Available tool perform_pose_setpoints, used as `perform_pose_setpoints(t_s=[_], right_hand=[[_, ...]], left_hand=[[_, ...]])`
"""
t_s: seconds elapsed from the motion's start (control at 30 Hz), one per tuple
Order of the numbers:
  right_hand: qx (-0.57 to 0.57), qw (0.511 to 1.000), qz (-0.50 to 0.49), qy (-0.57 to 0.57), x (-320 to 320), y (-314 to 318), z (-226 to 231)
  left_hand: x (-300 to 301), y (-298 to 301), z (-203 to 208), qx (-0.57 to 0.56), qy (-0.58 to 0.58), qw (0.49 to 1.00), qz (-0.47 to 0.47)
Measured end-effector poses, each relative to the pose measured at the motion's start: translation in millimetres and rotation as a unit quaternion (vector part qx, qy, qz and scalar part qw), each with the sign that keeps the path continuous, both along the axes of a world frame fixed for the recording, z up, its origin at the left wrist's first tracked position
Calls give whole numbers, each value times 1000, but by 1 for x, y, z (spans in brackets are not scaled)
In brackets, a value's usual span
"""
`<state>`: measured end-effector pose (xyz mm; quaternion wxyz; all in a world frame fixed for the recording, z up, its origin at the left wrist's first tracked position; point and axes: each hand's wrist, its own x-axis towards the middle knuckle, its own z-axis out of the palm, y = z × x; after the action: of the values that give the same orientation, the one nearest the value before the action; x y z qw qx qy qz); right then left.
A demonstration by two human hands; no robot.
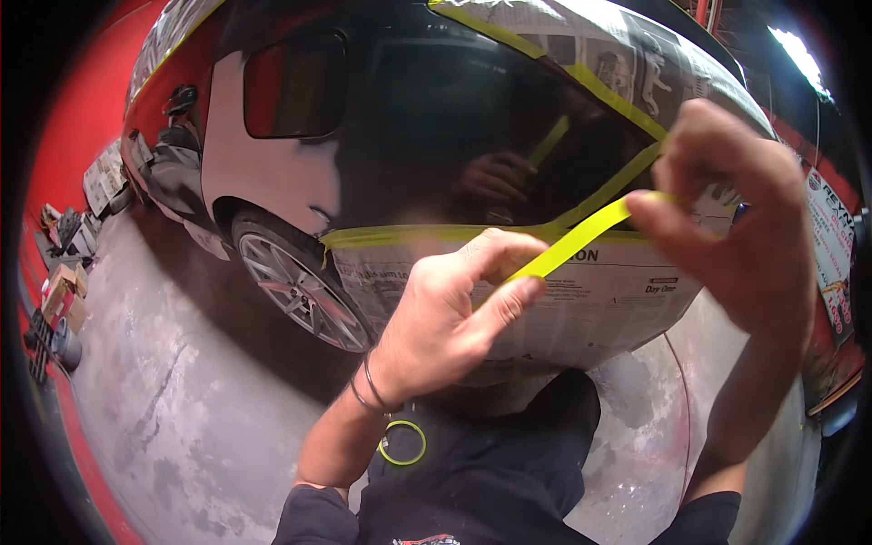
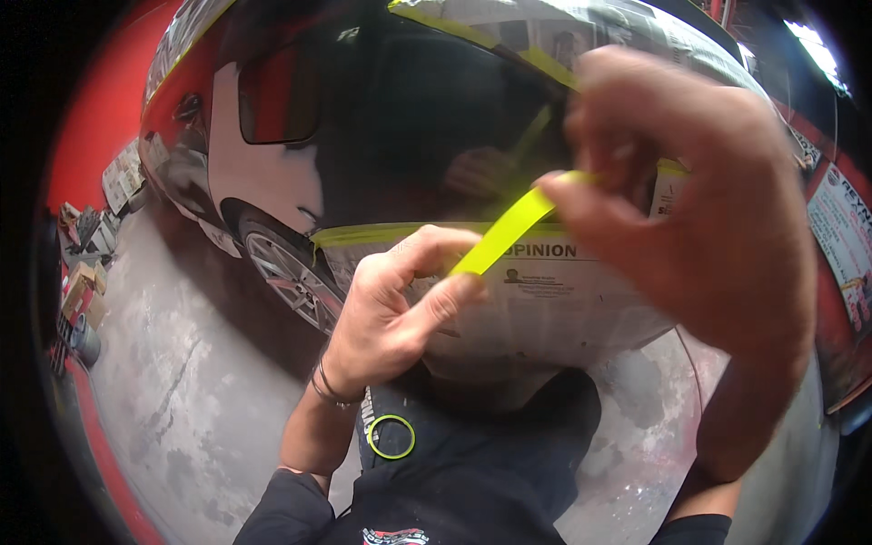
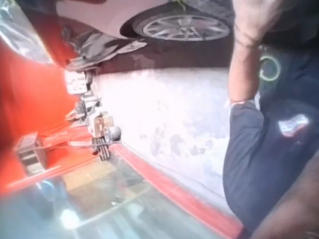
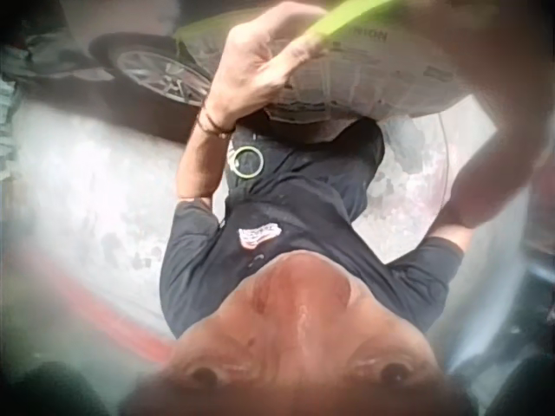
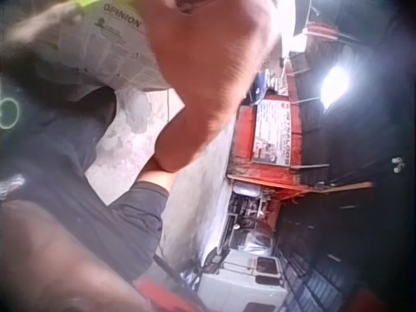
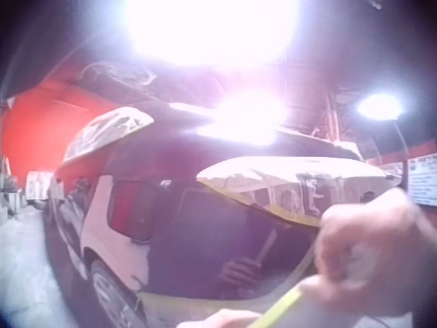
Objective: Apply masking tape and newspaper to a car window to prepare for painting.
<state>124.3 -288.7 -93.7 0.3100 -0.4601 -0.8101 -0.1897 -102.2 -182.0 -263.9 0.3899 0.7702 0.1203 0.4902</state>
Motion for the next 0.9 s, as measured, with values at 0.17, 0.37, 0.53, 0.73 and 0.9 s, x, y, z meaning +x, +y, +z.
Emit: perform_pose_setpoints(t_s=[0.17,0.37,0.53,0.73,0.9], right_hand=[[-19,992,-74,96,43,-11,5],[82,973,-24,214,79,-5,-27],[94,951,27,294,97,13,-65],[313,932,18,184,111,64,-119],[395,913,-40,91,121,77,-139]], left_hand=[[-16,27,1,-104,-50,992,-57],[-28,109,31,43,-89,995,12],[-14,136,106,126,-81,987,59],[-24,156,150,399,32,898,183],[-9,191,128,438,-81,857,259]])
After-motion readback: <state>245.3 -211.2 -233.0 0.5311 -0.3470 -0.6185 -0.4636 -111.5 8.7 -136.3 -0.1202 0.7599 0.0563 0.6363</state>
